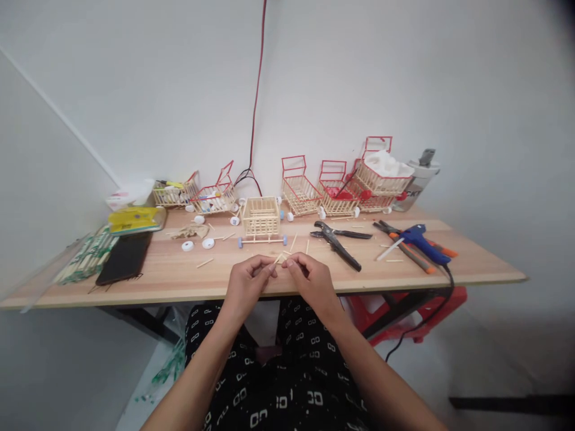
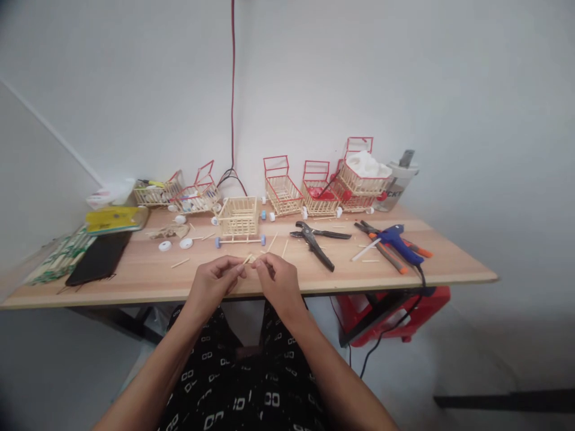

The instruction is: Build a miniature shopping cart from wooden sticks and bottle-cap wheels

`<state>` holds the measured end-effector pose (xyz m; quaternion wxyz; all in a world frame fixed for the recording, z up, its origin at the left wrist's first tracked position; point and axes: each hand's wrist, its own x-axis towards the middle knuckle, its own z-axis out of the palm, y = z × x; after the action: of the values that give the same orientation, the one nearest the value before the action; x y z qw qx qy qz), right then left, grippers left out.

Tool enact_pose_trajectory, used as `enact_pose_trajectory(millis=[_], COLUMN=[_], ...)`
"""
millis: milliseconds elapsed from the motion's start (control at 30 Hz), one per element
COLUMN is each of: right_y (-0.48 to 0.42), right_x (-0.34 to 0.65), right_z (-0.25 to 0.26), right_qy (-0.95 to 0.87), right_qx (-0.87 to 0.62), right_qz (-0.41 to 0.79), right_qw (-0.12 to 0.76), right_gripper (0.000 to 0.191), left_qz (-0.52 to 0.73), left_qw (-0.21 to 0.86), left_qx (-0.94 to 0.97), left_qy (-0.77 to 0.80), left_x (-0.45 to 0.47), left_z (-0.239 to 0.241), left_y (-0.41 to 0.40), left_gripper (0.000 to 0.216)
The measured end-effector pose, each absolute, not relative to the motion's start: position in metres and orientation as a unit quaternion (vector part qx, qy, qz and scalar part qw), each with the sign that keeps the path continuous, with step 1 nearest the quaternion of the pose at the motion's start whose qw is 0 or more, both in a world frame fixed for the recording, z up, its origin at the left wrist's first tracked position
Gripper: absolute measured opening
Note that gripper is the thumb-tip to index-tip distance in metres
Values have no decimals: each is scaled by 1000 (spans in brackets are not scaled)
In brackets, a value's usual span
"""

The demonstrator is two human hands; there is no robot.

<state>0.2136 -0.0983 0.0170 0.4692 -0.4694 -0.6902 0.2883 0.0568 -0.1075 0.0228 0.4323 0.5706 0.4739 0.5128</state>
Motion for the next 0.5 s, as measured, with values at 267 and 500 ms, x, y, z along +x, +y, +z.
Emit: enact_pose_trajectory(millis=[267, 500], right_y=[-96, -73], right_x=[210, 203], right_z=[2, 0], right_qy=[-689, -688], right_qx=[-460, -441], right_qz=[296, 298], right_qw=[476, 493], right_gripper=[23, 23], left_qz=[518, 504], left_qw=[436, 386], left_qx=[559, 604], left_qy=[479, 482], left_x=[53, 40], left_z=[10, 9], left_y=[-109, -85], left_gripper=[22, 19])
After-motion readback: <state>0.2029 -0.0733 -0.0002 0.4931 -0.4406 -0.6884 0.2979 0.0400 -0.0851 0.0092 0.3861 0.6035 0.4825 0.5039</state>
